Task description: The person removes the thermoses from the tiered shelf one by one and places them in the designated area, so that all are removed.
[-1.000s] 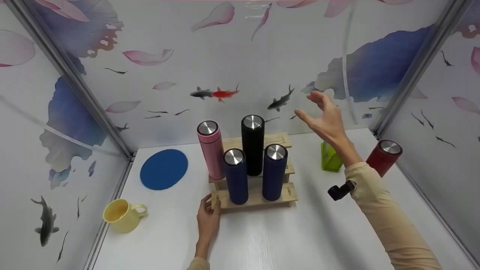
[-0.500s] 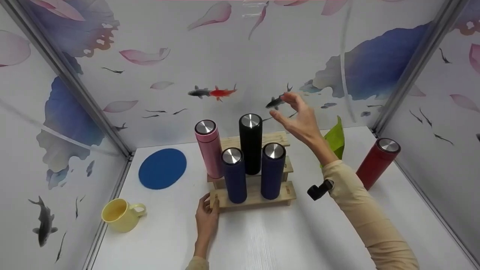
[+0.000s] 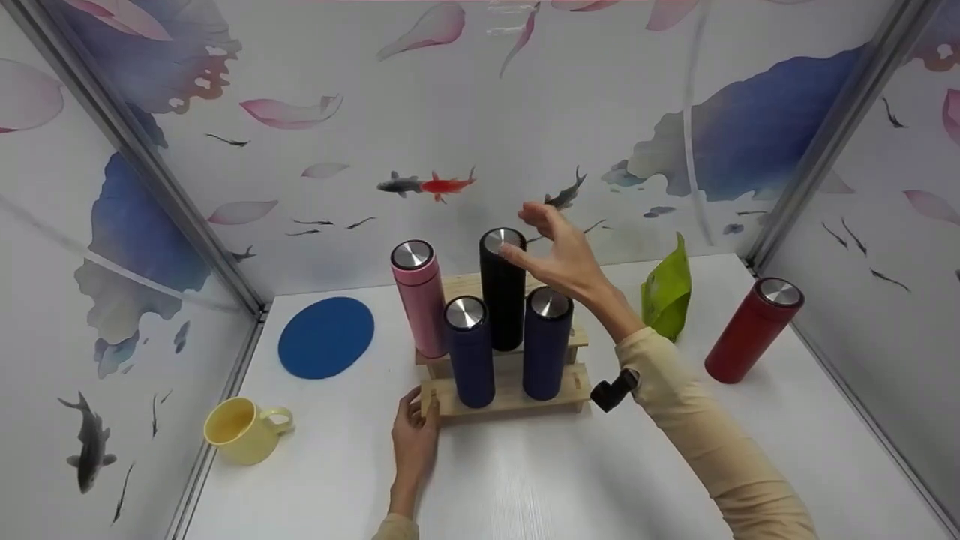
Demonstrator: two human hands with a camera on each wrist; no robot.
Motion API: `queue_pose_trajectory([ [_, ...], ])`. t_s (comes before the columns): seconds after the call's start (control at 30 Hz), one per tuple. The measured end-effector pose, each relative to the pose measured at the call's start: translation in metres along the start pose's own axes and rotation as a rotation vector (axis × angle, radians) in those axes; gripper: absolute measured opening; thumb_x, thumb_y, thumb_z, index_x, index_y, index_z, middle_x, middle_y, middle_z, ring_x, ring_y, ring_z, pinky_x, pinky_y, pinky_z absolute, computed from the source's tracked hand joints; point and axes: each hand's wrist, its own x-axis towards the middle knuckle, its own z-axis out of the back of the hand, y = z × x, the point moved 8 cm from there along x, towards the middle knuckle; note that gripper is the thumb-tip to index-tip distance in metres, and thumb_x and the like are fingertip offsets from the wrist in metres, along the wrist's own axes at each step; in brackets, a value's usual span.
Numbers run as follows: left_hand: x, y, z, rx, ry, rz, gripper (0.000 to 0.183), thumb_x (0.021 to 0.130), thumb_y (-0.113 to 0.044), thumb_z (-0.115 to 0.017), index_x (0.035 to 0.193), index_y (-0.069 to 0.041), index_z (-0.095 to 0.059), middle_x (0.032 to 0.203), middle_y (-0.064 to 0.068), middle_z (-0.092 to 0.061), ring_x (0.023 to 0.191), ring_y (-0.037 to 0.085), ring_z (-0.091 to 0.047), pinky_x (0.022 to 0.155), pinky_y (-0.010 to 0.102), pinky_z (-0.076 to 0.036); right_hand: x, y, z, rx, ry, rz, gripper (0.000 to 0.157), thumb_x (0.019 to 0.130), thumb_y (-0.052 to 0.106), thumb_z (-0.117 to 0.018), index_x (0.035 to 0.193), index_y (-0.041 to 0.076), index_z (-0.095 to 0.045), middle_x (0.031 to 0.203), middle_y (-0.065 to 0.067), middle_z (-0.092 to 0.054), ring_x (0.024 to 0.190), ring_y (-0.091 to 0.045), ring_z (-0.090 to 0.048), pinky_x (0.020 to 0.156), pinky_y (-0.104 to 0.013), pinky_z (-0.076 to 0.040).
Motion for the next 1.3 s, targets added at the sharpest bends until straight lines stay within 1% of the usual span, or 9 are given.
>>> queue_pose_trajectory([
  [0.2, 0.0, 0.001, 0.0, -0.001, -0.006, -0.012, 0.046, 0.101, -0.028, -0.065, 0.141, -0.008, -0.054, 0.116, 0.015, -0.067, 0.1, 0.019, -0.067, 0.082, 0.023, -0.054, 0.0, -0.001, -0.016, 0.003, 0.038, -0.005, 0.077, 0.086, 0.033, -0.081, 0.145, -0.003, -0.047, 0.139, -0.018, -0.059, 0.13, -0.031, -0.056, 0.113, -0.039, -0.043],
  [0.37, -0.001, 0.0, 0.0, -0.017, -0.011, -0.017, 0.046, 0.1, -0.027, -0.066, 0.14, -0.007, -0.055, 0.114, 0.016, -0.068, 0.098, 0.019, -0.067, 0.079, 0.022, -0.053, 0.0, -0.005, -0.027, 0.014, 0.064, -0.011, 0.079, 0.084, 0.029, -0.083, 0.144, -0.006, -0.047, 0.132, -0.02, -0.062, 0.122, -0.031, -0.062, 0.107, -0.042, -0.048],
  [0.43, -0.001, -0.002, -0.001, -0.02, -0.015, -0.013, 0.046, 0.1, -0.025, -0.066, 0.14, -0.005, -0.055, 0.115, 0.017, -0.068, 0.098, 0.02, -0.067, 0.079, 0.022, -0.053, 0.0, -0.007, -0.029, 0.003, 0.066, -0.013, 0.078, 0.083, 0.028, -0.084, 0.144, -0.006, -0.047, 0.13, -0.02, -0.064, 0.119, -0.031, -0.063, 0.104, -0.044, -0.049],
  [0.5, -0.004, -0.013, 0.0, -0.021, -0.008, -0.009, 0.045, 0.1, -0.021, -0.066, 0.14, -0.002, -0.054, 0.115, 0.019, -0.067, 0.1, 0.023, -0.067, 0.079, 0.021, -0.052, -0.001, -0.008, -0.03, -0.002, 0.059, -0.015, 0.077, 0.083, 0.026, -0.084, 0.143, -0.007, -0.048, 0.128, -0.021, -0.065, 0.118, -0.032, -0.063, 0.103, -0.045, -0.05],
  [0.67, -0.002, -0.011, -0.001, -0.012, -0.01, -0.009, 0.044, 0.1, -0.02, -0.066, 0.14, -0.003, -0.055, 0.116, 0.018, -0.068, 0.103, 0.025, -0.067, 0.083, 0.022, -0.052, -0.001, -0.011, -0.03, 0.006, 0.048, -0.023, 0.073, 0.083, 0.023, -0.084, 0.14, -0.006, -0.05, 0.126, -0.022, -0.065, 0.116, -0.032, -0.064, 0.101, -0.045, -0.052],
  [0.73, 0.001, -0.001, -0.002, -0.01, -0.014, -0.016, 0.045, 0.1, -0.024, -0.066, 0.14, -0.006, -0.055, 0.117, 0.016, -0.068, 0.103, 0.022, -0.067, 0.083, 0.023, -0.053, -0.001, -0.012, -0.029, 0.003, 0.044, -0.028, 0.071, 0.084, 0.024, -0.084, 0.139, -0.005, -0.05, 0.125, -0.021, -0.066, 0.115, -0.032, -0.065, 0.1, -0.044, -0.053],
  [0.9, 0.002, -0.001, -0.001, -0.002, -0.012, -0.041, 0.046, 0.1, -0.028, -0.067, 0.139, -0.008, -0.056, 0.114, 0.013, -0.069, 0.1, 0.02, -0.067, 0.084, 0.025, -0.054, -0.003, -0.014, -0.025, -0.005, 0.014, -0.041, 0.069, 0.084, 0.027, -0.084, 0.138, -0.003, -0.052, 0.122, -0.019, -0.067, 0.113, -0.03, -0.066, 0.098, -0.044, -0.054],
  [1.03, 0.003, -0.001, 0.0, 0.011, -0.025, -0.054, 0.044, 0.099, -0.026, -0.068, 0.138, -0.007, -0.057, 0.112, 0.013, -0.069, 0.1, 0.02, -0.067, 0.084, 0.025, -0.054, -0.004, -0.016, -0.018, 0.008, -0.024, -0.038, 0.067, 0.083, 0.026, -0.085, 0.137, -0.001, -0.055, 0.121, -0.018, -0.067, 0.111, -0.029, -0.066, 0.096, -0.043, -0.054],
  [1.3, 0.003, -0.001, 0.002, 0.019, -0.03, -0.038, 0.045, 0.099, -0.027, -0.068, 0.138, -0.007, -0.057, 0.115, 0.015, -0.069, 0.101, 0.021, -0.067, 0.083, 0.023, -0.054, -0.007, -0.021, -0.005, 0.039, -0.059, -0.047, 0.064, 0.083, 0.023, -0.086, 0.135, 0.001, -0.057, 0.119, -0.016, -0.067, 0.109, -0.028, -0.065, 0.096, -0.044, -0.054],
])
